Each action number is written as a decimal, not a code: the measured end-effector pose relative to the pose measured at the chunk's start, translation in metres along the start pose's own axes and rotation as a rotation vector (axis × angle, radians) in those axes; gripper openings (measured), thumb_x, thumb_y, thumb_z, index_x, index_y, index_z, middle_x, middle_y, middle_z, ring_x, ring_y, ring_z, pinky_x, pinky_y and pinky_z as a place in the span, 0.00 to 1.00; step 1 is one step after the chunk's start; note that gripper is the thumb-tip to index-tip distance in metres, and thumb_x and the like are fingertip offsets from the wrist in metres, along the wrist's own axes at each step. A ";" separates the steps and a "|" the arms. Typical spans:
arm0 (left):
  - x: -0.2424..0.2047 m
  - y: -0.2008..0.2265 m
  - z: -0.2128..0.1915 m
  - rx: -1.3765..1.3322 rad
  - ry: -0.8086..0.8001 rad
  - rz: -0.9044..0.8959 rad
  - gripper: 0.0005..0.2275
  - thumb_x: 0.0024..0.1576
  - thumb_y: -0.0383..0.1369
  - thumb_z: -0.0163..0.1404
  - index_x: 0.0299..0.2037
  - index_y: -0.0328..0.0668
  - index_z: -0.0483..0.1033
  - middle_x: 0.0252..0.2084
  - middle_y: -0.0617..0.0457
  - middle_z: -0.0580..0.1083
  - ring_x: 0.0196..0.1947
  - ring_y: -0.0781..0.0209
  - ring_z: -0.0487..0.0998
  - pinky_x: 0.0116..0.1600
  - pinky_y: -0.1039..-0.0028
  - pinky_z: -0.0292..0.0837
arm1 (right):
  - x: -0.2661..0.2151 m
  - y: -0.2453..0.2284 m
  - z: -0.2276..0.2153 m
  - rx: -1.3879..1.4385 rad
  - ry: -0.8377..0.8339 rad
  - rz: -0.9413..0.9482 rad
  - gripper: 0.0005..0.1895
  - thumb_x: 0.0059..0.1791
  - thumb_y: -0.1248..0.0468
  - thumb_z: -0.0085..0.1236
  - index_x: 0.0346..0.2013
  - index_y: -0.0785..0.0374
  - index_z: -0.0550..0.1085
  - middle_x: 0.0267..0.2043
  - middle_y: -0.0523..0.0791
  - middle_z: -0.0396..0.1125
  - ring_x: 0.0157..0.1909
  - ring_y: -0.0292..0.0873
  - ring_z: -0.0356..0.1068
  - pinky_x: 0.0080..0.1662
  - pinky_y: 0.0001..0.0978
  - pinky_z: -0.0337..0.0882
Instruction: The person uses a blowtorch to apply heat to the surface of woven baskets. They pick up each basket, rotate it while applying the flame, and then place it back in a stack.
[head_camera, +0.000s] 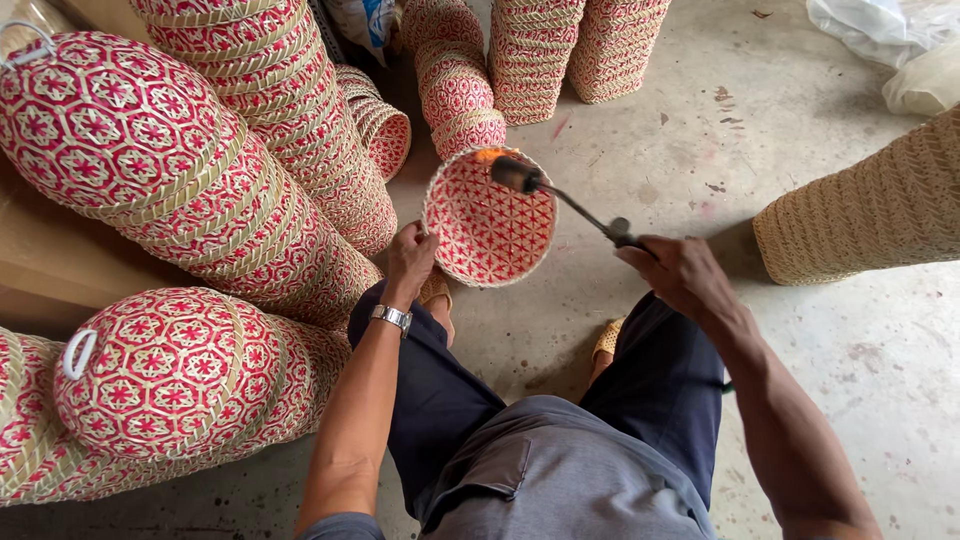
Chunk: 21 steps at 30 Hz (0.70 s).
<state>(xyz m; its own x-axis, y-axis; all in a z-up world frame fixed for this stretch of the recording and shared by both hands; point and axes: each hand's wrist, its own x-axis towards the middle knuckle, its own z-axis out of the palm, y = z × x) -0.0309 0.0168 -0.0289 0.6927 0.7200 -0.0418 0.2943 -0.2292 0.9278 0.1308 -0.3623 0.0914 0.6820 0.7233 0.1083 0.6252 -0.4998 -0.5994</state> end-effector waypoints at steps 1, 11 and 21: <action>-0.004 0.005 0.002 -0.014 -0.018 0.010 0.13 0.56 0.31 0.51 0.49 0.33 0.75 0.33 0.50 0.78 0.28 0.66 0.75 0.33 0.73 0.70 | 0.001 -0.002 0.002 -0.066 0.016 -0.023 0.18 0.53 0.51 0.55 0.36 0.63 0.80 0.16 0.49 0.66 0.17 0.44 0.64 0.24 0.42 0.63; -0.030 0.006 0.023 -0.398 -0.133 -0.198 0.16 0.56 0.30 0.45 0.54 0.38 0.71 0.40 0.52 0.79 0.32 0.61 0.84 0.28 0.71 0.85 | -0.005 -0.004 0.035 -0.029 0.068 -0.233 0.19 0.53 0.51 0.56 0.33 0.64 0.79 0.21 0.52 0.66 0.20 0.47 0.66 0.26 0.42 0.65; -0.056 -0.002 0.012 -0.329 -0.410 -0.017 0.15 0.59 0.31 0.49 0.52 0.31 0.76 0.39 0.51 0.80 0.34 0.66 0.80 0.38 0.70 0.81 | 0.039 0.021 0.026 0.059 0.041 0.256 0.31 0.43 0.40 0.68 0.24 0.68 0.74 0.18 0.47 0.65 0.21 0.41 0.63 0.27 0.40 0.64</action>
<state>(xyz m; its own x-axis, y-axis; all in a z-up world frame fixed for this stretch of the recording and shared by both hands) -0.0621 -0.0313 -0.0330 0.9099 0.3909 -0.1388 0.1313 0.0459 0.9903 0.1609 -0.3319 0.0620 0.8308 0.5562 -0.0211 0.4083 -0.6346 -0.6562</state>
